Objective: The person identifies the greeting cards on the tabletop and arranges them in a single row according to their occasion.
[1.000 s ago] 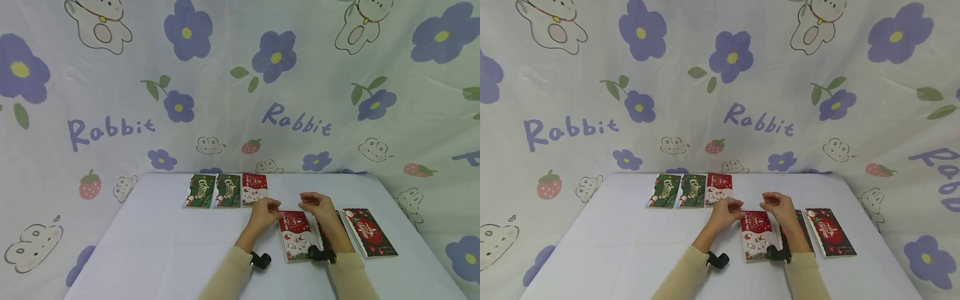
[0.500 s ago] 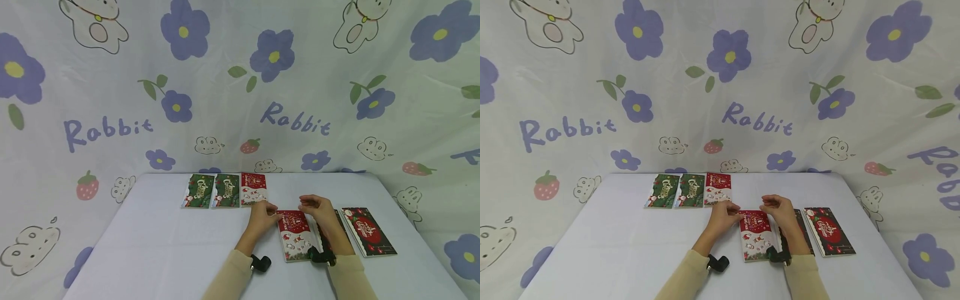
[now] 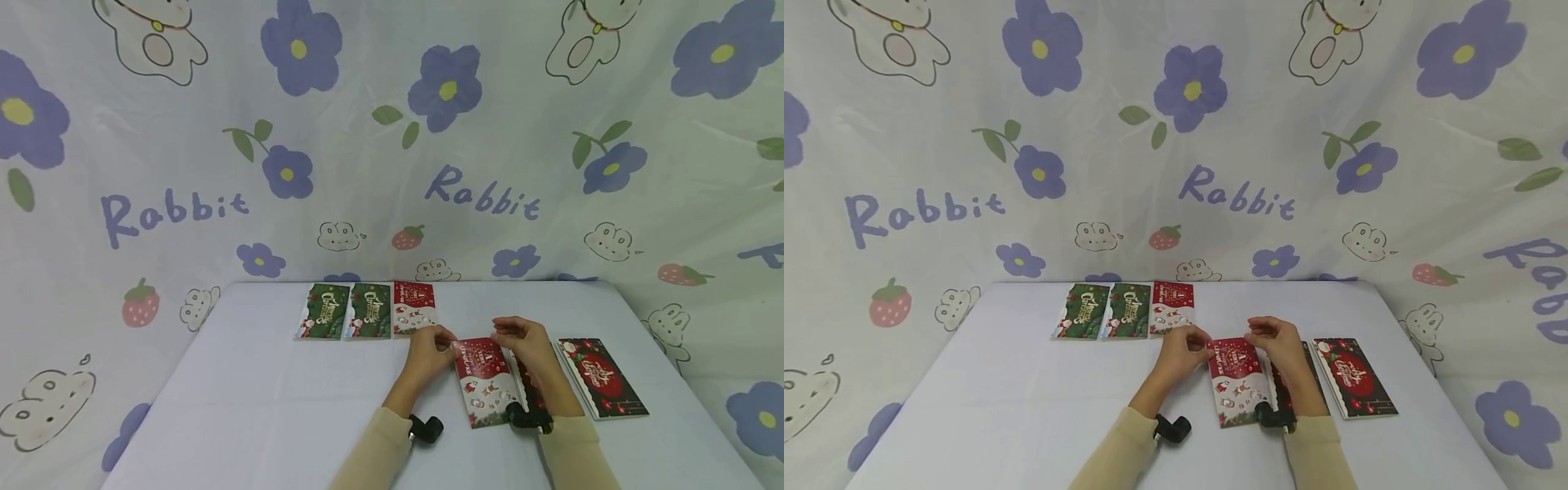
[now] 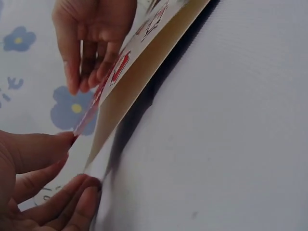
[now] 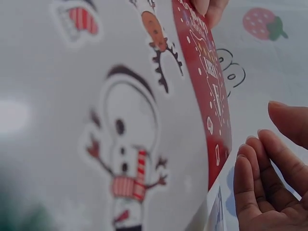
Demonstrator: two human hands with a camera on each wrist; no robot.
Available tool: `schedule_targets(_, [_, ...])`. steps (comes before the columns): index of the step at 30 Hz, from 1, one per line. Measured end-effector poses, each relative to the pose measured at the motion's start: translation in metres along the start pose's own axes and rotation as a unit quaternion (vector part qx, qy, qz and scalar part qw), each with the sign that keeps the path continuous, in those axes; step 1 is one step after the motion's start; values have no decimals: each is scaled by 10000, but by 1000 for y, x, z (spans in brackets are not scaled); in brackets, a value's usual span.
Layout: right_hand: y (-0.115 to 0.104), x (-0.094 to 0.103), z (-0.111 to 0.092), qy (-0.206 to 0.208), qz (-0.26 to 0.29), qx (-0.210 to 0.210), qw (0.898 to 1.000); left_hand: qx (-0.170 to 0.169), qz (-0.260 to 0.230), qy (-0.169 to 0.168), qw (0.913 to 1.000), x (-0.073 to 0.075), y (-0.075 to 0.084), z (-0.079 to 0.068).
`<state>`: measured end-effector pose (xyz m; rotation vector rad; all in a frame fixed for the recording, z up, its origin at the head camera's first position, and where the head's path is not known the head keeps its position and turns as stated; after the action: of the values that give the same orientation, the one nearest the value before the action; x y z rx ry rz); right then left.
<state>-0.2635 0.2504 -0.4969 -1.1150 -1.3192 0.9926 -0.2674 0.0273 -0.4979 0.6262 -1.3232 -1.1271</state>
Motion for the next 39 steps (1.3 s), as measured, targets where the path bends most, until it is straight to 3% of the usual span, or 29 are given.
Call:
schedule_targets(6, [0,2,0,-13,41,-3,10000,34,-220,-50,9997,1,2,2])
schedule_targets(26, [2,-4,-1,-382,-341,41,9987,36,-720,381,9967,7,2,2])
schedule_targets(32, [1,-4,-1,-326,-414,-30,9986,-158,-717,544,9958,10,6,2])
schedule_targets(39, [5,0,0,-130,-166,-241,9995,60,-959,472,9943,8,4,2])
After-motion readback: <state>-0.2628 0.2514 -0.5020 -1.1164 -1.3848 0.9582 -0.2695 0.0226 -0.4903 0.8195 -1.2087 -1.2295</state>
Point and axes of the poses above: each hand's wrist, its own z-axis towards the middle knuckle, its own x-axis out of the back of the hand, y = z × x, the point moved 6 cm from there along z, towards the middle knuckle, and after that the axes turned 3 degrees about -x, right-handed, at the moved point
